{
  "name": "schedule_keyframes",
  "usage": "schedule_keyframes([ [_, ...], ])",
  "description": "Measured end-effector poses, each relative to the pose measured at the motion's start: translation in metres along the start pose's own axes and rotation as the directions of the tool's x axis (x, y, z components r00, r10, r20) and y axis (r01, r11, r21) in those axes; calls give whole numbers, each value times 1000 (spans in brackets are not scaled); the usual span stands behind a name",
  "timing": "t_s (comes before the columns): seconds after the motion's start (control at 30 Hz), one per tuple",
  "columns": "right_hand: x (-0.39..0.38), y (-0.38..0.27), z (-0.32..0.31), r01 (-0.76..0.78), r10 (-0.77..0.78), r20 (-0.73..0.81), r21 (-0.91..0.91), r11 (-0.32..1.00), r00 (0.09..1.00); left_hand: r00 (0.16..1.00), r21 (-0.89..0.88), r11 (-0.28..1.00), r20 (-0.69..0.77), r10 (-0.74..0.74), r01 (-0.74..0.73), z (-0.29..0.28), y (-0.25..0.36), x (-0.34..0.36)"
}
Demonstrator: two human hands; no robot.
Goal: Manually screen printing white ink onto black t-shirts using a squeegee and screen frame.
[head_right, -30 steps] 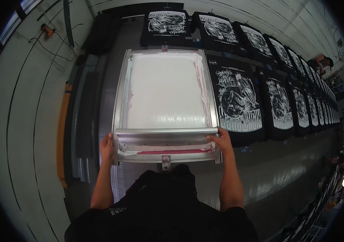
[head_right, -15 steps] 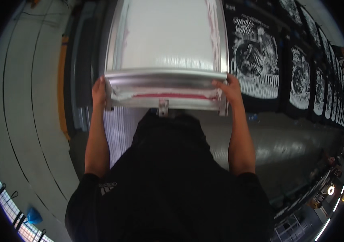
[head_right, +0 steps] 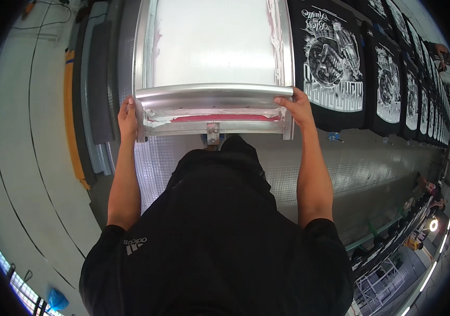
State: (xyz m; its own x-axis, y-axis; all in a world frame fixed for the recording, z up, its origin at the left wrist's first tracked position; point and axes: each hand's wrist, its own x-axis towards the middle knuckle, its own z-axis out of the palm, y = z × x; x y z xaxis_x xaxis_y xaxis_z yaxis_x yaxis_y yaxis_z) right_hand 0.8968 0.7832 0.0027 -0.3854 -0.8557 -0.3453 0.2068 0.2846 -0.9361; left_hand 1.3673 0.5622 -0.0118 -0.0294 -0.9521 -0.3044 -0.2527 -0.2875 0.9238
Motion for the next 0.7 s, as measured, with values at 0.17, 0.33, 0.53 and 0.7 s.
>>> schedule_keyframes([
  [0.17, -6, -30, 8, -1, 47, 107, -392, 920, 993, 970, 279, 931, 19, 241, -237, -25, 5, 3],
  [0.33, -52, -71, 49, 147, 21, 156, -964, 221, 988, 595, 469, 391, 445, 669, -792, 4, 107, -43],
  [0.53, -26, -75, 48, 273, -45, 275, -897, 347, 960, 602, 538, 295, 771, 207, -790, 36, 147, -5],
  [0.7, 88, -140, 46, 386, -246, 322, -877, 287, 914, 645, 562, 331, 721, 255, -758, 76, 193, 89],
])
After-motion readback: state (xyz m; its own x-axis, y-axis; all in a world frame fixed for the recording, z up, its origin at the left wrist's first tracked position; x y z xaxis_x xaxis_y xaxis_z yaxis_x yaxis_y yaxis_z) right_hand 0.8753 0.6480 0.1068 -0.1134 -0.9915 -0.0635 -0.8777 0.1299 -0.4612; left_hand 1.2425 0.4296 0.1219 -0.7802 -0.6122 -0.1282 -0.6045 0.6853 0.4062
